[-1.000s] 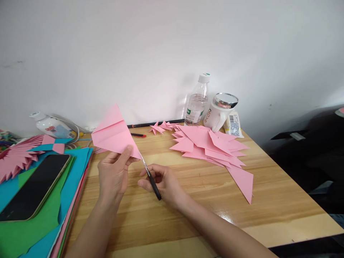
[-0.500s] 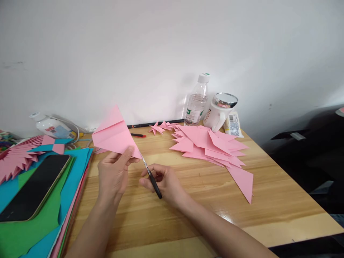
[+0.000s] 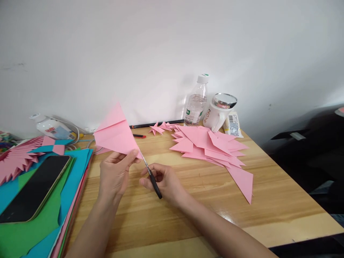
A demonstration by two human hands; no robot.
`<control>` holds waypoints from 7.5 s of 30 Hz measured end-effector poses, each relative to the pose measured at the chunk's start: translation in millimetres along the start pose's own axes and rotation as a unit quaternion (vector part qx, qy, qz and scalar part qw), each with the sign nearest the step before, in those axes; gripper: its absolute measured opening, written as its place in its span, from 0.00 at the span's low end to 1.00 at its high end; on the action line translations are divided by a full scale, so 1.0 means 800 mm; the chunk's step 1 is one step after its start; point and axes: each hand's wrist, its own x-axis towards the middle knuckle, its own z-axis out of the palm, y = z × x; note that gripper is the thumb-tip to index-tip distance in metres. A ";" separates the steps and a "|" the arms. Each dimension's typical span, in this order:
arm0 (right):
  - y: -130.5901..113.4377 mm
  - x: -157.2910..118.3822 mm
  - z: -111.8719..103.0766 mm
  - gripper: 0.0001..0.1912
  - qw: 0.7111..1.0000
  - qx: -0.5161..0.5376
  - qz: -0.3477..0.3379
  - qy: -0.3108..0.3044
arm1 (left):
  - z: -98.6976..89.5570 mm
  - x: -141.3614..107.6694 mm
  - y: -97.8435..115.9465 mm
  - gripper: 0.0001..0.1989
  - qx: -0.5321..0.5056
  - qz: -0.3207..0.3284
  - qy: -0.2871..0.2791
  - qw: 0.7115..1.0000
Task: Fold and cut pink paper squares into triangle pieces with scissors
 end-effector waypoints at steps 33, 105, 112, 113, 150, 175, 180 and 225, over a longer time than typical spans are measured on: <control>0.004 0.001 0.002 0.20 1.000 -0.009 0.015 0.024 | 0.006 -0.001 0.001 0.10 -0.044 -0.042 0.012 0.998; -0.001 -0.001 0.003 0.20 1.000 0.009 -0.001 0.024 | 0.009 -0.007 -0.002 0.11 -0.049 -0.076 -0.028 0.996; -0.001 -0.002 0.004 0.20 0.999 0.010 -0.017 0.027 | 0.010 -0.007 0.001 0.11 -0.061 -0.078 -0.024 0.995; -0.001 -0.002 0.004 0.20 0.999 0.012 -0.016 0.027 | 0.010 -0.007 0.000 0.11 -0.062 -0.079 -0.025 0.995; -0.021 0.013 -0.034 0.13 0.964 0.024 -0.134 0.227 | -0.027 0.012 0.019 0.30 0.025 -0.153 -0.323 0.934; -0.018 0.002 -0.010 0.15 0.987 0.084 -0.049 0.130 | -0.018 0.015 0.003 0.11 0.080 -0.073 -0.110 0.988; -0.014 0.004 -0.011 0.15 0.988 0.074 -0.052 0.126 | -0.019 0.014 0.005 0.12 0.099 -0.066 -0.106 0.987; -0.011 -0.002 -0.007 0.10 0.999 0.042 -0.019 -0.030 | -0.023 0.003 0.021 0.19 0.187 -0.187 -0.287 0.921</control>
